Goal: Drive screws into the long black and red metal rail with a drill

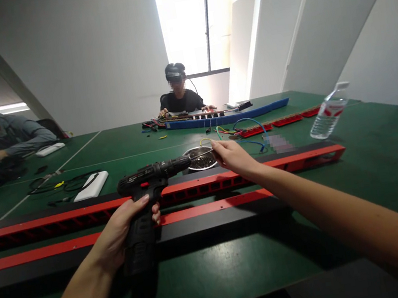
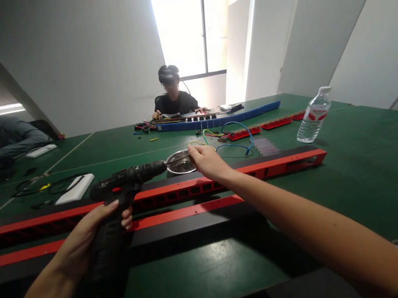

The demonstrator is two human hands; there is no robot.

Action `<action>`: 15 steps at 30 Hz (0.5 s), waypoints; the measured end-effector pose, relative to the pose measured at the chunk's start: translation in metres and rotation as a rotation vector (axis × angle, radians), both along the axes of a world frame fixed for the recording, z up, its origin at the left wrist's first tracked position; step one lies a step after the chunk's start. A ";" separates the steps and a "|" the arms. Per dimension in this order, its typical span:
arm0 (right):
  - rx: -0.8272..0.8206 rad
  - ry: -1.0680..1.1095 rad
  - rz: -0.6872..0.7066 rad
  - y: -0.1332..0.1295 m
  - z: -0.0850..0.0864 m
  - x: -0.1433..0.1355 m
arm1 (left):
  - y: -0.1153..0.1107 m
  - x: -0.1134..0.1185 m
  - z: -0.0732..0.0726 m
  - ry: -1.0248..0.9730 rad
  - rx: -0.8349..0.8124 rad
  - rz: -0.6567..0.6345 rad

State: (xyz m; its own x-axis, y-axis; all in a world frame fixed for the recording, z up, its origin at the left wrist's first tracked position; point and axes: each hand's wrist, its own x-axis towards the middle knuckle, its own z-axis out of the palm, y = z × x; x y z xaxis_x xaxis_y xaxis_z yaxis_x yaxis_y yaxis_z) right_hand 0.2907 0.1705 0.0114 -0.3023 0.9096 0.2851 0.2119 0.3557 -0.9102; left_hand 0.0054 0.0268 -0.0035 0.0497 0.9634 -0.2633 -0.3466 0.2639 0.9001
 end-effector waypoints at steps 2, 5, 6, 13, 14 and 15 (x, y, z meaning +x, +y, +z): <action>0.053 -0.092 -0.045 0.012 0.000 -0.004 | 0.001 0.001 0.000 0.003 -0.012 0.017; 0.042 -0.296 -0.110 0.038 0.000 -0.010 | 0.003 0.001 0.000 -0.002 -0.021 0.034; 0.030 -0.395 -0.128 0.048 0.000 -0.012 | 0.003 0.001 0.000 -0.010 -0.019 0.046; 0.057 -0.862 -0.096 0.095 -0.014 -0.032 | 0.007 -0.002 0.000 -0.165 -0.081 0.094; 0.056 -0.895 -0.087 0.098 -0.015 -0.035 | 0.007 -0.002 0.000 -0.170 -0.092 0.088; 0.058 -0.932 -0.090 0.101 -0.016 -0.038 | 0.007 -0.003 0.000 -0.169 -0.101 0.078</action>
